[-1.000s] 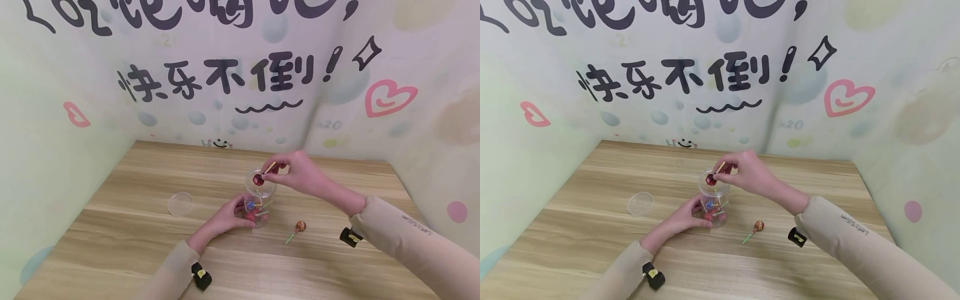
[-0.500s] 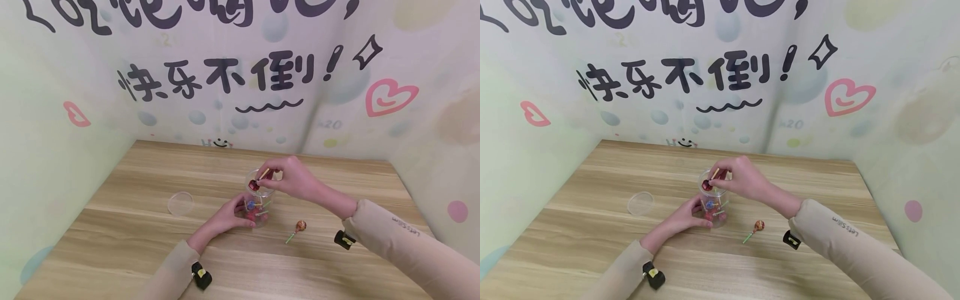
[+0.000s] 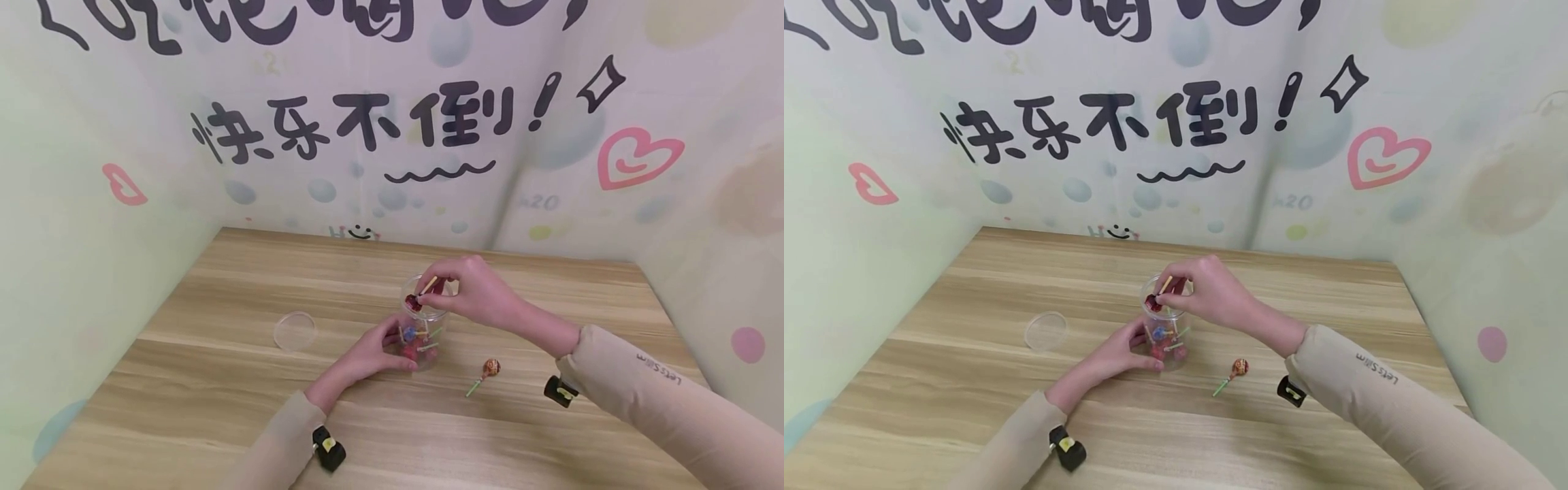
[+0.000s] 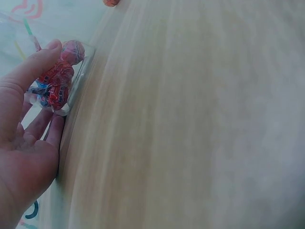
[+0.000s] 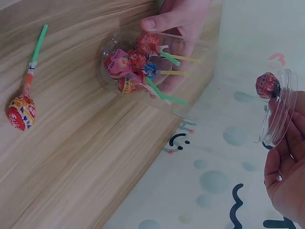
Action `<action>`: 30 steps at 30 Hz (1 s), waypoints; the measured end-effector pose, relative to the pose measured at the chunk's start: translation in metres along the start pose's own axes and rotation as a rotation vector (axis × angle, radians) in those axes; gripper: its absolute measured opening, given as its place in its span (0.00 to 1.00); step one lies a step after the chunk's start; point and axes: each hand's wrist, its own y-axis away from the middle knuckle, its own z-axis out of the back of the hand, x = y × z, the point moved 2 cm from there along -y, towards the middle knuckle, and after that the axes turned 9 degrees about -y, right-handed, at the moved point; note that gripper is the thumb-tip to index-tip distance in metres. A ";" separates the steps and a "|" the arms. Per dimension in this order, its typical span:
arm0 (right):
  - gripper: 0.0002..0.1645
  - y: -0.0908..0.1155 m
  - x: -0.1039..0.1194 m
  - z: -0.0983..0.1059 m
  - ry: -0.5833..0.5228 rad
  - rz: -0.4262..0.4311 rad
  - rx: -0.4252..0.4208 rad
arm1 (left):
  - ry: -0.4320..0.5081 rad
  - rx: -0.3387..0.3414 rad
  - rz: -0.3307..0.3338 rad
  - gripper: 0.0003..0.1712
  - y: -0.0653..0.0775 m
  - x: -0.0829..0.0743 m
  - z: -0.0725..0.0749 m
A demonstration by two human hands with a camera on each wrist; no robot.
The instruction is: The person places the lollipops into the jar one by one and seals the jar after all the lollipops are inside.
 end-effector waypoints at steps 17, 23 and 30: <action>0.05 0.003 0.001 -0.004 -0.004 0.023 -0.016 | -0.023 -0.011 -0.004 0.46 -0.001 0.000 0.000; 0.13 0.004 -0.001 -0.003 -0.002 0.045 -0.038 | -0.040 -0.015 -0.015 0.48 -0.001 0.001 0.000; 0.15 0.007 0.000 0.002 -0.005 0.048 -0.097 | -0.066 -0.025 -0.019 0.49 0.000 0.000 -0.001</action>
